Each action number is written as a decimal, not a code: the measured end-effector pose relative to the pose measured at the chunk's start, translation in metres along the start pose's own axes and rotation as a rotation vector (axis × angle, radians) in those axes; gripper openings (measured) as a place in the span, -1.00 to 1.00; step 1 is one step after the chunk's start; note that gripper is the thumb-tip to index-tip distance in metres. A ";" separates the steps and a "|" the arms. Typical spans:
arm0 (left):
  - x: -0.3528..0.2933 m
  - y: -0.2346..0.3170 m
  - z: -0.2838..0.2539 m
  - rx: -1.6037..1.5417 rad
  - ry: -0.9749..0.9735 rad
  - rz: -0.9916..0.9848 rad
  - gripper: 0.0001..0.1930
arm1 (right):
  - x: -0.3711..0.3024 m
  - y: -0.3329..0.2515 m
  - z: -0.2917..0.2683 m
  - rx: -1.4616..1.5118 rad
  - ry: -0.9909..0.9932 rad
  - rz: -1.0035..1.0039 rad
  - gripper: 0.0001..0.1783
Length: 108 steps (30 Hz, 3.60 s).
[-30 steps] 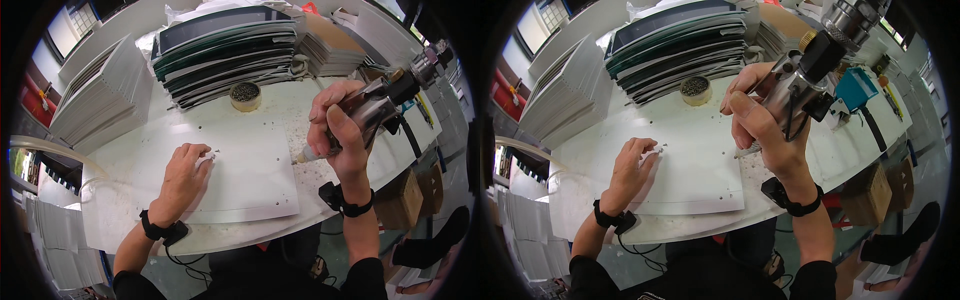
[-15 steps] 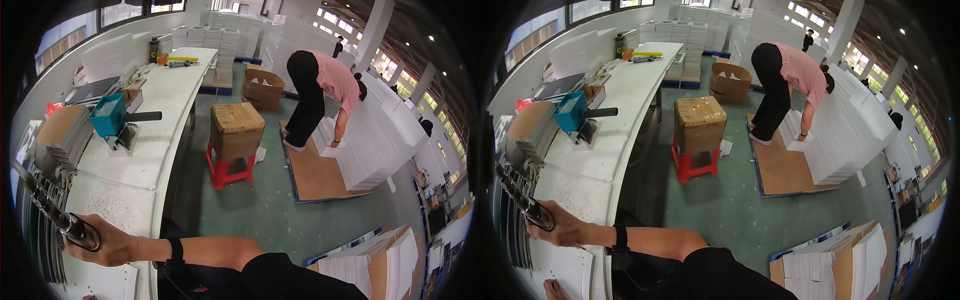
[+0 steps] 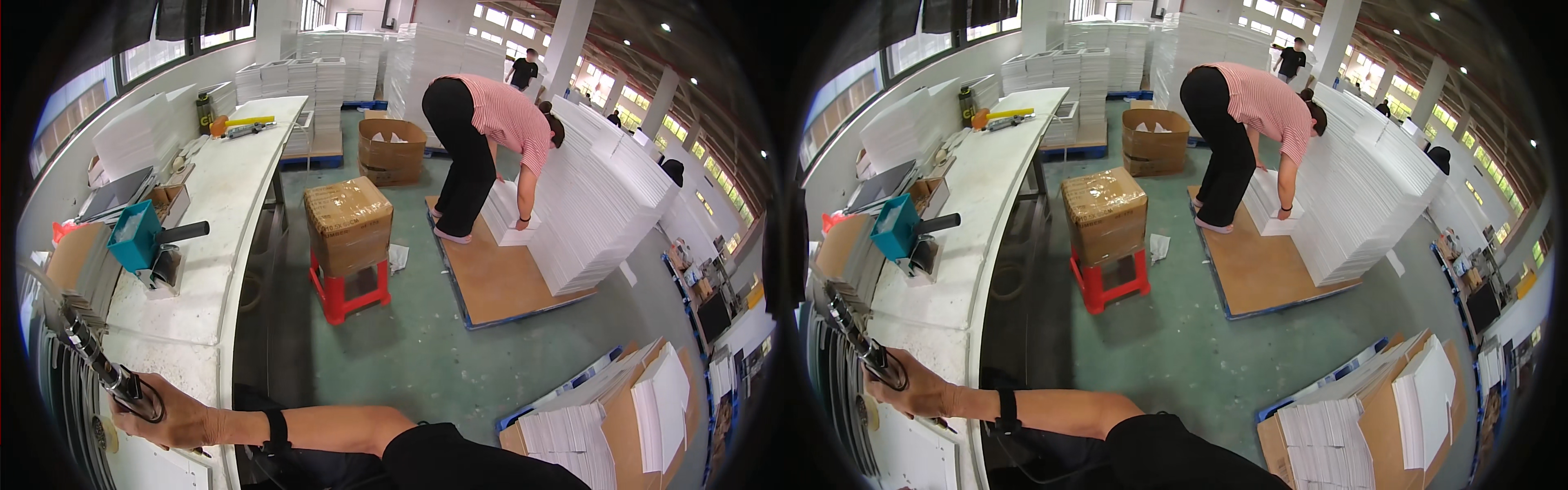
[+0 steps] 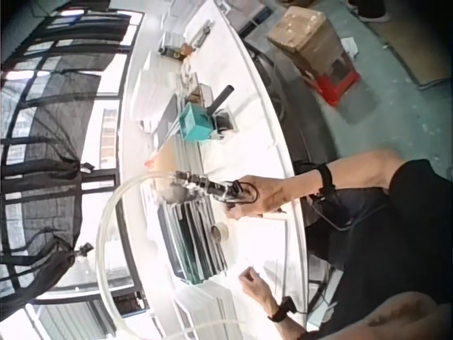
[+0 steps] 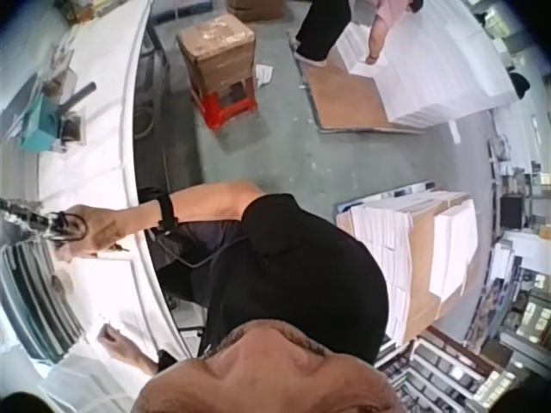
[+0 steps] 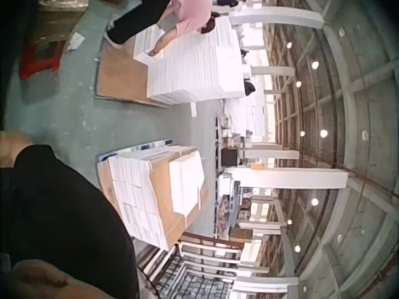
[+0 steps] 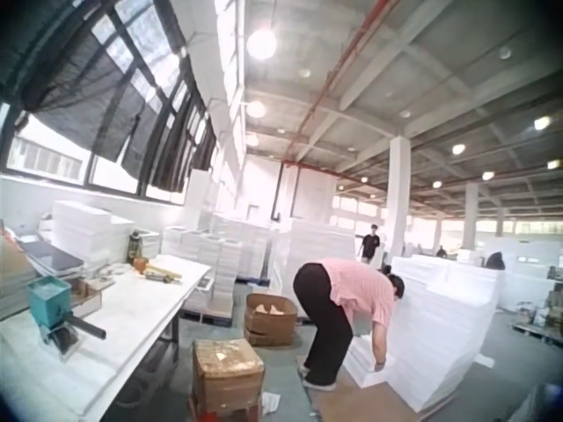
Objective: The person assembles a white rectangular panel by first placing a dark screen component onto a white frame. They then cover the assembly with a white backplate and use a pneumatic screwdriver to fasten multiple screws into the pre-drilled holes, securing the components together.
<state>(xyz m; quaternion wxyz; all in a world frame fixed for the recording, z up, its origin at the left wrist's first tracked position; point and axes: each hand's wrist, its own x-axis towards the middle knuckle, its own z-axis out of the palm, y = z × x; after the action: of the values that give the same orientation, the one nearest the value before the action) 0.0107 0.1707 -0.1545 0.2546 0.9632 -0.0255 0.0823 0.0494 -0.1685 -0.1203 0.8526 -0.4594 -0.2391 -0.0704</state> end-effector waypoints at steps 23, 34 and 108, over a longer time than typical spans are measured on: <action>0.001 0.034 0.059 -1.336 -0.453 -0.238 -0.79 | 0.032 0.021 0.048 0.053 0.072 -0.131 -0.79; 0.003 0.031 0.060 -1.382 -0.470 -0.258 -0.80 | 0.036 0.038 0.052 0.120 0.065 -0.101 -0.83; 0.039 -0.081 -0.017 0.182 0.022 0.251 -0.90 | 0.055 0.043 0.060 0.017 -0.197 0.000 -0.73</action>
<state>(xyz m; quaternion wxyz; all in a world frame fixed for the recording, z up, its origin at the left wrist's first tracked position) 0.0542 0.2487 -0.1726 0.1545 0.9706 -0.1352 0.1259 0.0918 -0.0897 -0.0991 0.8289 -0.4569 -0.3221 -0.0227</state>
